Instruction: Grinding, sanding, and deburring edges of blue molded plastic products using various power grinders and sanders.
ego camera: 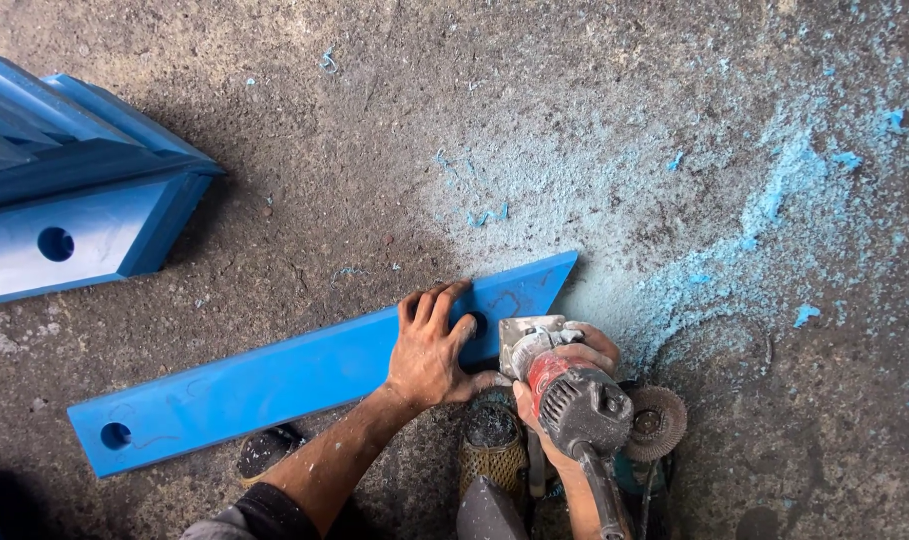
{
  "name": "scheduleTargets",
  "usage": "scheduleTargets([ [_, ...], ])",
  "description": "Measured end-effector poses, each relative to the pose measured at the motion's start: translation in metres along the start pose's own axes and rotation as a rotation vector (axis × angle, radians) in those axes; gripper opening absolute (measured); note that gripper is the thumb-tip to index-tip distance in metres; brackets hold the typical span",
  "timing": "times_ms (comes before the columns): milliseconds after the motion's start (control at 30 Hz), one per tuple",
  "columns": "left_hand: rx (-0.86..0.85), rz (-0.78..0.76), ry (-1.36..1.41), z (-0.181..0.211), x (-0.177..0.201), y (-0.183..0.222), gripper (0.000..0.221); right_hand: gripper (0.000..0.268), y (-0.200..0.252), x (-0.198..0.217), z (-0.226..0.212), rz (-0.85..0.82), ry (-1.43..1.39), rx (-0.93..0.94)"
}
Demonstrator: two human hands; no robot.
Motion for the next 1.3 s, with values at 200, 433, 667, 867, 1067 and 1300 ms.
scheduleTargets([
  [200, 0.001, -0.006, -0.001, -0.002, -0.003, 0.0, 0.076, 0.061, -0.004, 0.0, -0.003, 0.02, -0.095, -0.068],
  [433, 0.029, -0.052, -0.002, -0.005, -0.007, 0.0, 0.073, 0.061, -0.009, 0.001, -0.004, 0.026, -0.074, -0.048],
  [667, 0.066, -0.086, -0.013, -0.007, -0.012, 0.001, 0.068, 0.062, -0.01, 0.002, -0.004, 0.03, -0.058, -0.034],
  [867, 0.056, -0.068, -0.017, -0.007, -0.013, 0.0, 0.069, 0.06, 0.002, 0.008, 0.007, 0.028, -0.038, -0.017],
  [1067, 0.065, -0.056, -0.02, -0.006, -0.012, -0.002, 0.067, 0.06, 0.0, 0.004, 0.005, 0.026, 0.002, -0.015],
  [1300, 0.07, -0.071, -0.049, -0.009, -0.017, -0.002, 0.067, 0.06, -0.016, -0.005, -0.002, 0.021, 0.047, -0.012],
])
Point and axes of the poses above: each hand's wrist, its own y-axis away from the middle knuckle, its own x-axis out of the back of the hand, z = x × y, the point moved 4 cm from there along -y, towards the middle knuckle, and after that the axes turned 4 degrees about -x, right-handed, at the moved point
